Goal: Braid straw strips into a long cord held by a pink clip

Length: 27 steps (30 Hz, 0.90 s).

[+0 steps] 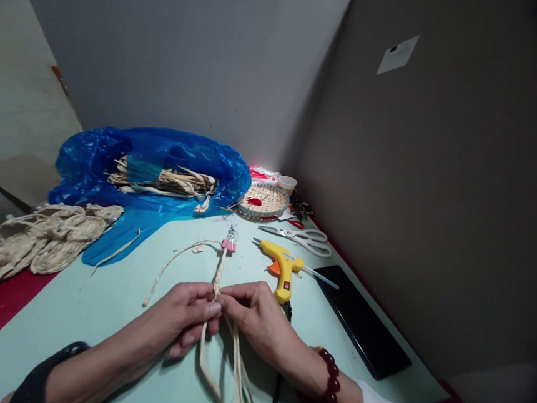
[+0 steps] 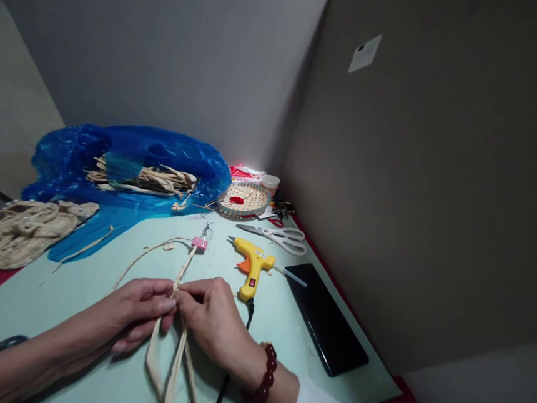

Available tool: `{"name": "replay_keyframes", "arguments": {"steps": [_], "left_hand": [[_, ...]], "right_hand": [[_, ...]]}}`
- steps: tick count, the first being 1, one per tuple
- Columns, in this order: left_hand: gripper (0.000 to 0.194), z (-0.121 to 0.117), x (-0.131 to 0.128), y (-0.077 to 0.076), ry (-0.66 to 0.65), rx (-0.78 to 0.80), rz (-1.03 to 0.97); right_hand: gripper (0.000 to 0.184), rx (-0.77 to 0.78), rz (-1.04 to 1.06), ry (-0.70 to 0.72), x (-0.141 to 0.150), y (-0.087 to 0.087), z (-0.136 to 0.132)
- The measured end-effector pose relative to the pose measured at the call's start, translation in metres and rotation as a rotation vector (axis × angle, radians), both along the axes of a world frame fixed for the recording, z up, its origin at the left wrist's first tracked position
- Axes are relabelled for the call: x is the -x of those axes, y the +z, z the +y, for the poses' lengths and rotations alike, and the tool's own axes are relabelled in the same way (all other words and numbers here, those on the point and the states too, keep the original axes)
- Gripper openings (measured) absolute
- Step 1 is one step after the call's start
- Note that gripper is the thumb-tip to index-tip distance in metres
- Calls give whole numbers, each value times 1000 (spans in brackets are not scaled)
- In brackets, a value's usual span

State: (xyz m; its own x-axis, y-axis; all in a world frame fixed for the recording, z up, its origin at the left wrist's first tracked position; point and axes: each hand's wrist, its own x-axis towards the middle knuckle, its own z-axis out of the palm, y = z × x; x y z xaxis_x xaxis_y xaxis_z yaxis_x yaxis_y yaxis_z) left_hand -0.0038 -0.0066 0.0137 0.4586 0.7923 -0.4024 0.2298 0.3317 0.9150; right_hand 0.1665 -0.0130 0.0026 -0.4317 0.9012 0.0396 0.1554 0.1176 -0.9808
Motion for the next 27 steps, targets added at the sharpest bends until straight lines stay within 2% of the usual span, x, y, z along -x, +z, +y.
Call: {"name": "replay_keyframes", "arguments": {"steps": [1, 4, 9, 15, 21, 27], "left_hand": [[28, 2, -1, -4, -3, 41, -52], [30, 4, 0, -11, 67, 11, -87], [30, 2, 3, -8, 120, -92, 3], [26, 2, -1, -12, 114, -164, 111], [19, 1, -4, -19, 133, -238, 221], [18, -4, -5, -14, 141, -164, 74]], "right_hand": [[34, -55, -59, -2, -1, 1, -1], [32, -237, -288, -45, -3, 7, -4], [29, -321, -545, -94, -2, 14, -10], [28, -410, -723, -87, -2, 15, -14], [22, -623, -852, -127, 3, 6, -22], [10, -826, -888, -71, 13, -7, -27]]}}
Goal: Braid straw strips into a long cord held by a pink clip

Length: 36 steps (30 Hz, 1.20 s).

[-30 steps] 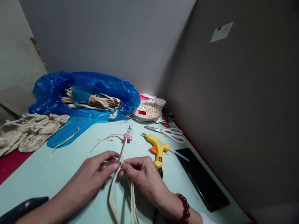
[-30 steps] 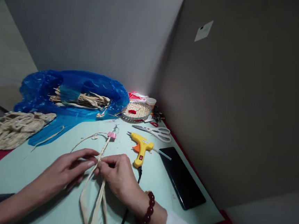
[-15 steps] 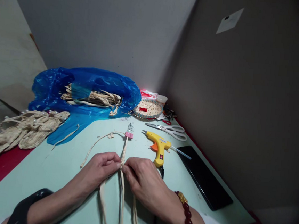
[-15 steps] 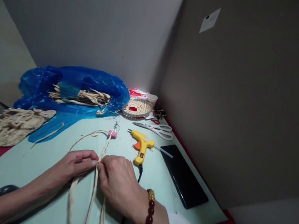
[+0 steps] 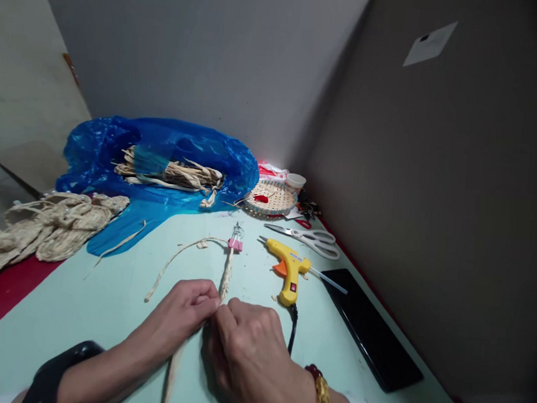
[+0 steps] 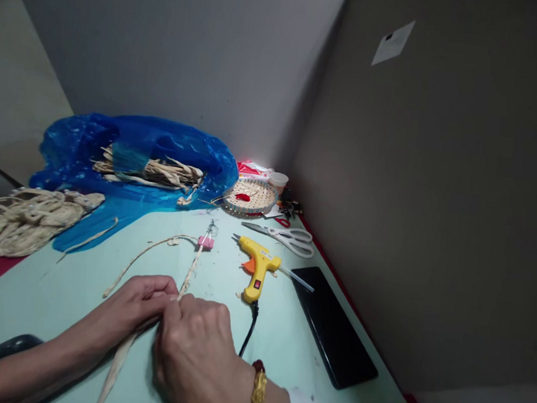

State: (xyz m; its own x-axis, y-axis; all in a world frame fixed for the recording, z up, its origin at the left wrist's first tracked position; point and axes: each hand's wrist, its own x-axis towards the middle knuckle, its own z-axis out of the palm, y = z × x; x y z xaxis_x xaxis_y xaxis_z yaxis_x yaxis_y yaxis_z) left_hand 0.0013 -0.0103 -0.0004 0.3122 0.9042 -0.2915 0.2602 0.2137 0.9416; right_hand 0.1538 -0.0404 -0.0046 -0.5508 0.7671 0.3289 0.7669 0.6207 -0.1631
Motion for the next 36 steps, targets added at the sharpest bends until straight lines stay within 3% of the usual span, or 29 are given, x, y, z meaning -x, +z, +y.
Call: {"name": "replay_keyframes", "arguments": {"steps": [5, 7, 9, 12, 14, 18, 20, 26, 36], "left_hand": [[25, 0, 3, 1, -19, 67, -90], [27, 0, 3, 2, 2, 72, -111], [27, -1, 3, 4, 25, 71, -104], [25, -3, 4, 6, 24, 72, -79], [26, -4, 5, 6, 25, 70, -53], [29, -4, 8, 2, 17, 14, 5], [31, -3, 8, 1, 12, -46, 54], [25, -6, 5, 8, 7, -139, 215], [27, -19, 7, 13, -55, -427, 597]], "right_hand": [[20, -187, -88, 78, 5, -5, 1], [16, -157, -65, 112, 3, -1, 0], [7, -5, 46, 128, -2, 7, 2], [23, 240, 337, -26, -13, 21, 10], [24, 383, 499, -121, -19, 24, 19], [21, 910, 774, 47, -20, 13, 31], [18, 1034, 834, 76, -17, 6, 32], [17, 789, 720, -86, -12, 2, 30], [16, 858, 890, -155, -6, -4, 29]]}}
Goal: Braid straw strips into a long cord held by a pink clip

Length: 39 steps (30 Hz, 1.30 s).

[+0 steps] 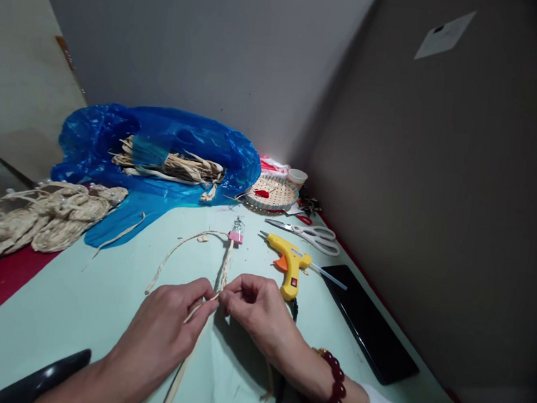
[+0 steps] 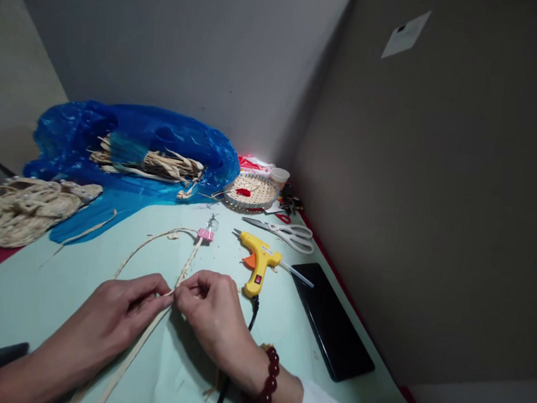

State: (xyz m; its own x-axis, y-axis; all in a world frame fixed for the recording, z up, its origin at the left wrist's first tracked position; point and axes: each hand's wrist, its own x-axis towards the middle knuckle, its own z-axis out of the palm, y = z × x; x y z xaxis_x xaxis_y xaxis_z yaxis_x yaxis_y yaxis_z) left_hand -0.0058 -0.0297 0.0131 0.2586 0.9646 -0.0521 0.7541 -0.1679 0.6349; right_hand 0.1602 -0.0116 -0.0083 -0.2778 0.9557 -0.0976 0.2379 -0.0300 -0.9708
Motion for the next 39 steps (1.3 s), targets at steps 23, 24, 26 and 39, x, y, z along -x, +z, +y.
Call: {"name": "replay_keyframes", "arguments": {"steps": [23, 24, 26, 39], "left_hand": [[32, -21, -11, -22, -432, -365, 392], [32, -21, -10, -21, -444, -350, 395], [31, -18, -7, -16, -412, -308, 324], [28, 15, -6, -9, -103, 500, -629]], "right_hand": [[11, 138, 227, 25, 2, 13, -4], [9, 160, 236, 16, 2, 13, -4], [10, 186, 265, -9, 1, 12, -4], [19, 23, 113, 46, -6, 13, -5]]}}
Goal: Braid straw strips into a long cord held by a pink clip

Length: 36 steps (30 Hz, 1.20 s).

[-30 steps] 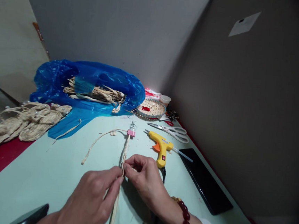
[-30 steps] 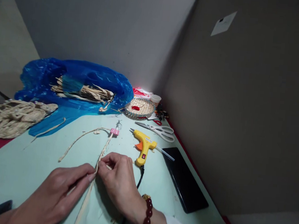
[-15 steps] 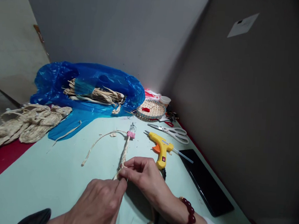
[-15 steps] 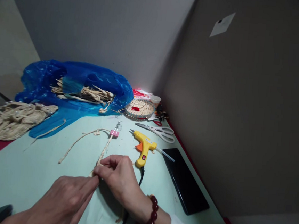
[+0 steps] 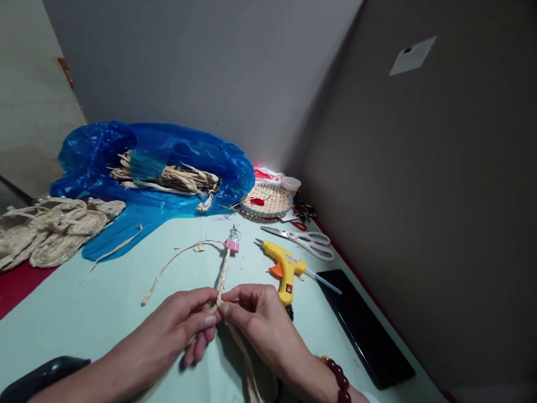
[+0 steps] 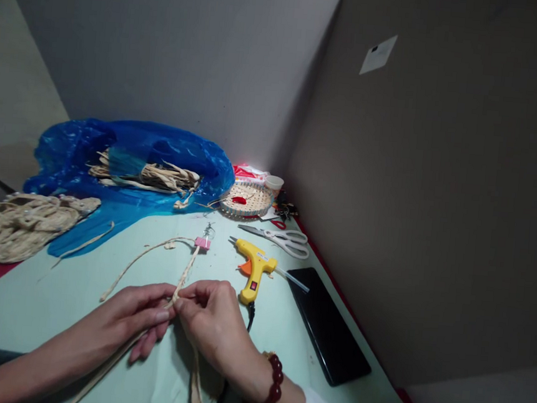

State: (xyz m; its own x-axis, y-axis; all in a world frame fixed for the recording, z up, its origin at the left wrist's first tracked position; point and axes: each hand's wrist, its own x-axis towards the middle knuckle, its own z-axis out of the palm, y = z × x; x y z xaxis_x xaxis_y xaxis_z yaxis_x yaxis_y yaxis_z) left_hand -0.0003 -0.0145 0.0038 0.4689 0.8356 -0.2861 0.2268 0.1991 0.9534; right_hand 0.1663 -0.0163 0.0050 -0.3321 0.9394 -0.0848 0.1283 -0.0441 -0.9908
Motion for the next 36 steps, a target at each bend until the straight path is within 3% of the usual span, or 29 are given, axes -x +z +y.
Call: {"name": "replay_keyframes", "arguments": {"steps": [3, 8, 14, 19, 23, 25, 30, 32, 36], "left_hand": [[26, -3, 1, 2, 47, 3, 48], [30, -2, 3, 4, 67, -260, 224], [30, -3, 1, 5, 114, -332, 399], [28, -6, -1, 7, 120, -337, 442], [26, -5, 0, 6, 92, -317, 386], [25, -4, 2, 6, 85, -249, 300], [23, -3, 5, 7, 121, -34, 119], [25, -3, 6, 5, 131, -12, 101], [29, -3, 6, 3, 133, -10, 89]], "right_hand": [[21, -93, -162, 3, -2, -1, -2], [23, -217, -389, 1, -2, 7, -7], [21, -377, -573, 25, -5, 17, -12], [23, -466, -648, 41, -7, 18, -19], [17, -645, -681, 139, 0, 12, -27], [13, -767, -767, 222, 4, 7, -29], [23, -988, -913, 404, 3, 0, -29], [16, -947, -822, 349, 0, 3, -27], [24, -639, -546, -16, -8, 17, -16]]}}
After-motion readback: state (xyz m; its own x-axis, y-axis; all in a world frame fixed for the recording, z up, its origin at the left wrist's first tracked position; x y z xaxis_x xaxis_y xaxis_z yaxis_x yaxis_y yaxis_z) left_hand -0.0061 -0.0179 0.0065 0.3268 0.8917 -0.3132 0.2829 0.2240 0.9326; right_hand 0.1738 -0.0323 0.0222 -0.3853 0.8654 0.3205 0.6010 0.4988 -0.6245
